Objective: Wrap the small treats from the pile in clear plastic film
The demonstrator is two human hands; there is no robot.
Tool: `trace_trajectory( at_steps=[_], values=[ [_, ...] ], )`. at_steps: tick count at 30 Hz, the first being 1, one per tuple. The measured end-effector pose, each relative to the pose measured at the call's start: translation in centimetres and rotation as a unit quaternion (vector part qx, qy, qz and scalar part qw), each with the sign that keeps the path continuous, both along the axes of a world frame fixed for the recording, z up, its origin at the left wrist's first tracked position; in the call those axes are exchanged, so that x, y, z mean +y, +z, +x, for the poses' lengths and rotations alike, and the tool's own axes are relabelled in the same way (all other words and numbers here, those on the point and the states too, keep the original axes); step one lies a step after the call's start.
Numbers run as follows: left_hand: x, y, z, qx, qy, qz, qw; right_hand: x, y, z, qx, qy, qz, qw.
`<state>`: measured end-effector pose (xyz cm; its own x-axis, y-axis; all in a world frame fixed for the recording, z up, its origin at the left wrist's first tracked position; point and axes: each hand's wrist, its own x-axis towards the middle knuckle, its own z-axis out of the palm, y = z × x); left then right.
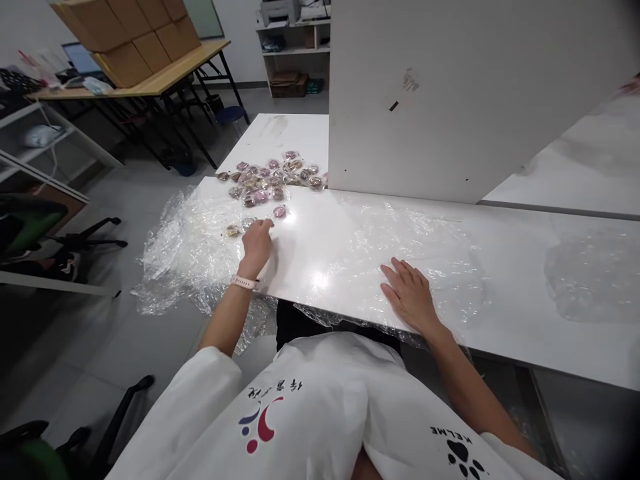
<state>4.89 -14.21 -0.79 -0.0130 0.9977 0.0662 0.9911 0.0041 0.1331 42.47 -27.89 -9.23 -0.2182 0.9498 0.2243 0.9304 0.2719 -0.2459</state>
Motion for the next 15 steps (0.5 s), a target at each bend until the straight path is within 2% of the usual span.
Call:
trace_trajectory(
  at_steps=[2,5,7,10,15],
  values=[
    [2.5,0.0,0.6,-0.031,0.006,0.033,0.999,0.1,0.1,0.3,0.001,0.006,0.003,1.000],
    [5.6,-0.4,1.4,-0.055,0.009,-0.002,0.998,0.2,0.4,1.2,-0.009,0.024,-0.010,1.000],
    [6.8,-0.5,1.8,-0.061,0.007,-0.024,0.998,0.2,0.5,2.1,-0.018,0.050,-0.027,0.998],
    [7.3,0.0,2.0,-0.081,-0.009,-0.023,0.996,0.2,0.6,3.6,-0.027,0.074,-0.041,0.996],
    [6.5,2.5,2.6,-0.181,-0.067,0.013,0.981,0.2,0.7,4.1,-0.002,0.061,-0.041,0.997]
  ],
)
